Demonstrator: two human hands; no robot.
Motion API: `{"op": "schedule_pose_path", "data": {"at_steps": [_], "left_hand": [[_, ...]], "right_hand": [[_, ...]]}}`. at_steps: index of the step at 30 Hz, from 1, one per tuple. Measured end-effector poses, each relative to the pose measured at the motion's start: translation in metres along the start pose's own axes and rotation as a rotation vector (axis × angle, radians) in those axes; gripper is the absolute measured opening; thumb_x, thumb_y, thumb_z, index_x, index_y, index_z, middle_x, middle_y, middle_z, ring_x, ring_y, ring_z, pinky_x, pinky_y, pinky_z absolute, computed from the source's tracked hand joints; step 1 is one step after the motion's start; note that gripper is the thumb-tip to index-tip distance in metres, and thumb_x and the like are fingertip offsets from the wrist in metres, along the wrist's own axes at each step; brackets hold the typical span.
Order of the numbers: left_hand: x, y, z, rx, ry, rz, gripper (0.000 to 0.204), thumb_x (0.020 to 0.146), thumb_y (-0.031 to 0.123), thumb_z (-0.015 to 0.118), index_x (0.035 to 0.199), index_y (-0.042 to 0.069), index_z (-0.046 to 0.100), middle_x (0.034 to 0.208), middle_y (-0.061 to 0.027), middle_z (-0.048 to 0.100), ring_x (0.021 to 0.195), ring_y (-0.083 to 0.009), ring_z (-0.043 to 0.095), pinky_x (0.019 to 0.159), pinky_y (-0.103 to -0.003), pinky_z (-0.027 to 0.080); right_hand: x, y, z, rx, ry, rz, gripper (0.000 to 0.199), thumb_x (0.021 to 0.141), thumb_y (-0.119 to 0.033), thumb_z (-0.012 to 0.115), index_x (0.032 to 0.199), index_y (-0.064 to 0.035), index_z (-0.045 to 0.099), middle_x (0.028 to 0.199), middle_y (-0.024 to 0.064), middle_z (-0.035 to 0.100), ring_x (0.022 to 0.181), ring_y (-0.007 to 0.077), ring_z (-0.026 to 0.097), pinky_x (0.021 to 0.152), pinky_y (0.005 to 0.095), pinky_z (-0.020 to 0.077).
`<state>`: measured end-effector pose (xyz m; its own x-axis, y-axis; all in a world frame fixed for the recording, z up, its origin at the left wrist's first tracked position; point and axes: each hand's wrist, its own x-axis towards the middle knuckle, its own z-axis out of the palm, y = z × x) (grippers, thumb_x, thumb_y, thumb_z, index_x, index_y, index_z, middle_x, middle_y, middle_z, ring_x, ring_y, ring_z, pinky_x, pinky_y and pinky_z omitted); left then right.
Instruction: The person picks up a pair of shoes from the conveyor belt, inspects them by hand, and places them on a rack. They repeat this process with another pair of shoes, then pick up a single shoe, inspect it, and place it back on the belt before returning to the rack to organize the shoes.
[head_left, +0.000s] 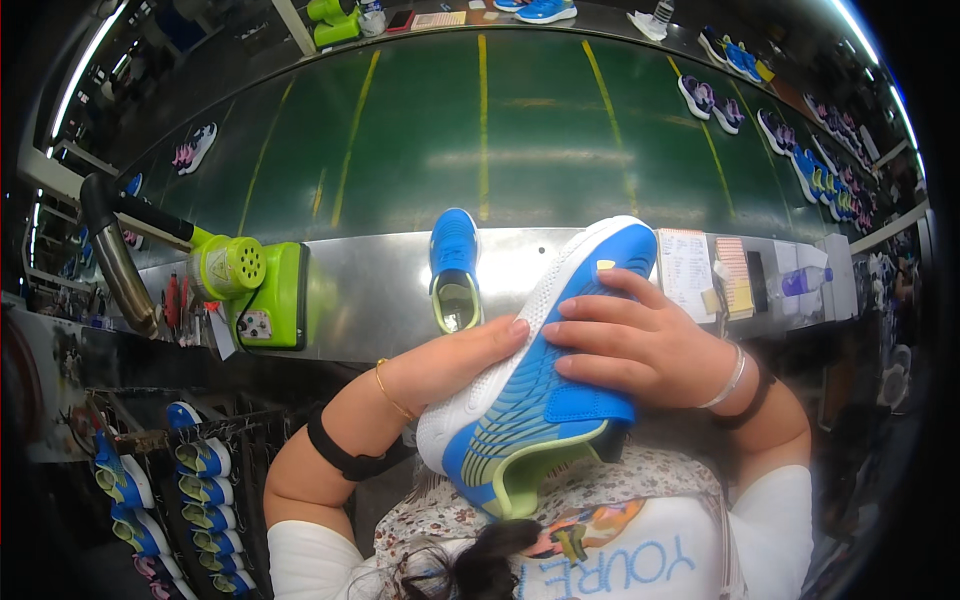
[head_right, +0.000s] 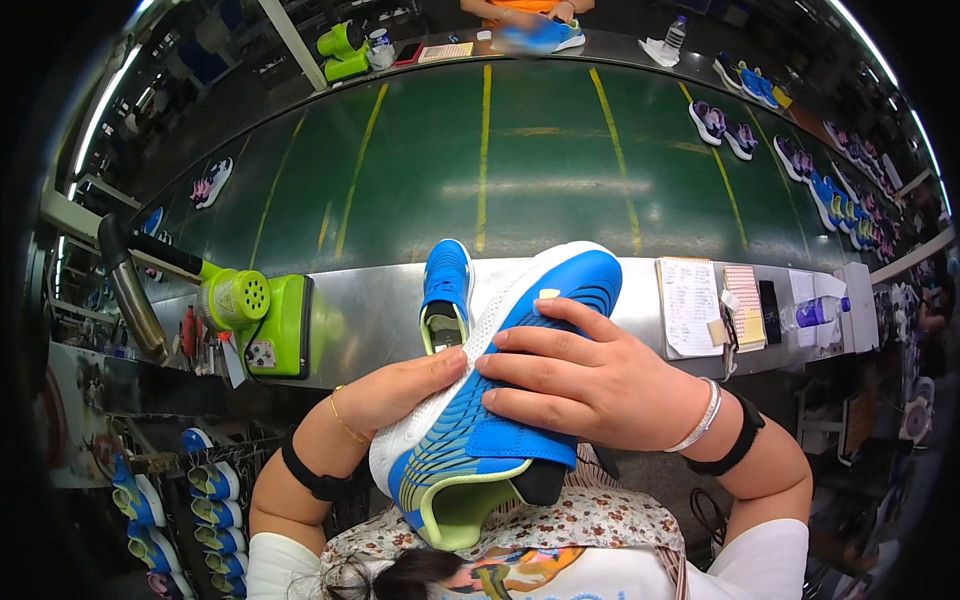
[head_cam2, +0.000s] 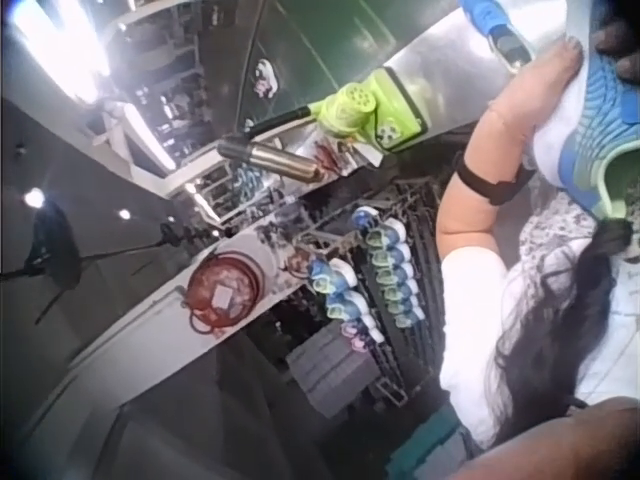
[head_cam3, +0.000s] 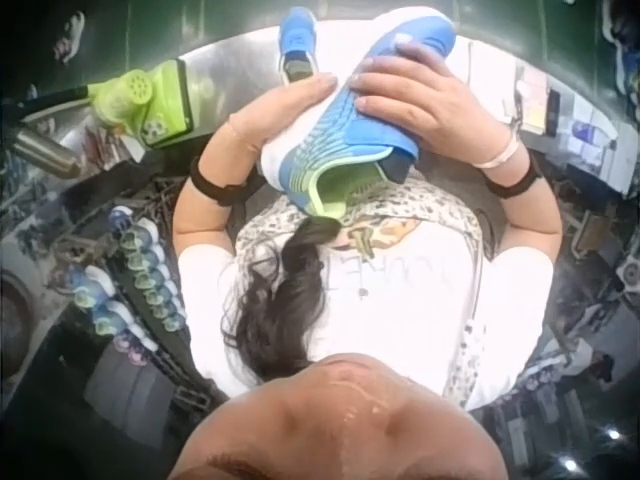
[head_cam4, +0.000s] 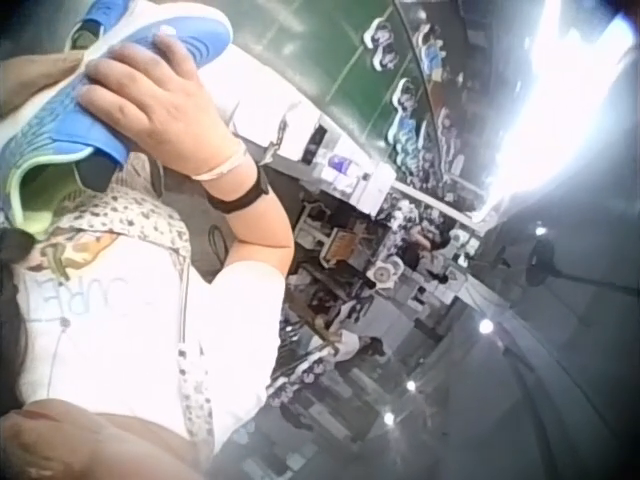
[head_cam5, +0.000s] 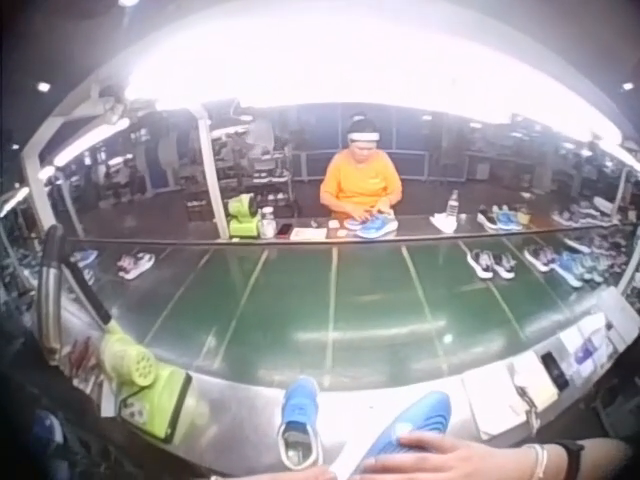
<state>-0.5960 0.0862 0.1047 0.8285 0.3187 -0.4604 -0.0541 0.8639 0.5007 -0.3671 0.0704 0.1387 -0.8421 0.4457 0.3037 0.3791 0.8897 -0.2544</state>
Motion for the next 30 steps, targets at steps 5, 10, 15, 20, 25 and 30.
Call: {"op": "schedule_pose_path", "data": {"at_steps": [5,10,15,20,25,30], "left_hand": [[0.001,-0.012,-0.005,-0.037,0.02,0.02,0.046,0.093,0.033,0.037,0.122,-0.003,0.037,0.112,-0.0148,0.052,0.096,-0.0181,0.056,0.082,-0.028,0.048],[0.002,-0.016,-0.006,-0.017,0.061,0.035,0.046,0.093,0.029,0.036,0.127,-0.002,0.032,0.117,-0.0149,0.049,0.1,-0.0193,0.055,0.085,-0.03,0.047],[0.004,-0.018,-0.007,0.001,0.038,0.013,0.047,0.093,0.029,0.036,0.129,-0.001,0.03,0.118,-0.0138,0.048,0.102,-0.0184,0.054,0.086,-0.03,0.046],[0.008,-0.02,-0.004,0.006,0.017,0.052,0.048,0.092,0.031,0.039,0.125,-0.003,0.034,0.116,-0.0129,0.049,0.1,-0.0161,0.053,0.085,-0.027,0.046],[0.019,-0.017,-0.002,0.044,-0.009,0.022,0.05,0.092,0.029,0.039,0.13,-0.002,0.028,0.121,-0.0133,0.046,0.104,-0.0169,0.051,0.088,-0.028,0.044],[0.044,-0.013,0.008,0.055,-0.071,-0.057,0.052,0.092,0.027,0.039,0.133,-0.001,0.023,0.124,-0.0137,0.043,0.106,-0.0177,0.05,0.09,-0.029,0.043]], "right_hand": [[0.0,-0.002,0.007,0.072,0.05,-0.043,0.028,0.074,-0.01,0.055,0.102,-0.01,0.051,0.106,0.0051,0.056,0.099,0.0202,0.053,0.089,0.0368,0.0406],[0.001,-0.003,0.009,0.109,0.085,-0.051,0.025,0.073,-0.01,0.056,0.097,-0.0091,0.053,0.101,0.0051,0.056,0.096,0.0201,0.054,0.089,0.0382,0.0408],[0.0,-0.006,0.008,0.129,0.113,-0.042,0.023,0.072,-0.01,0.056,0.094,-0.0084,0.054,0.097,0.0048,0.056,0.094,0.0198,0.054,0.089,0.0392,0.0406],[-0.005,-0.007,0.009,0.119,0.122,-0.028,0.021,0.072,-0.01,0.056,0.093,-0.0084,0.055,0.096,0.0041,0.057,0.093,0.0192,0.054,0.09,0.0399,0.0399],[-0.018,-0.006,0.008,0.107,0.127,0.004,0.02,0.072,-0.011,0.056,0.092,-0.0093,0.055,0.096,0.0038,0.057,0.093,0.0188,0.054,0.091,0.0401,0.0386],[-0.046,-0.002,0.003,0.077,0.14,0.081,0.021,0.073,-0.011,0.056,0.094,-0.0102,0.055,0.097,0.0036,0.057,0.093,0.0188,0.054,0.092,0.0397,0.0375]]}}
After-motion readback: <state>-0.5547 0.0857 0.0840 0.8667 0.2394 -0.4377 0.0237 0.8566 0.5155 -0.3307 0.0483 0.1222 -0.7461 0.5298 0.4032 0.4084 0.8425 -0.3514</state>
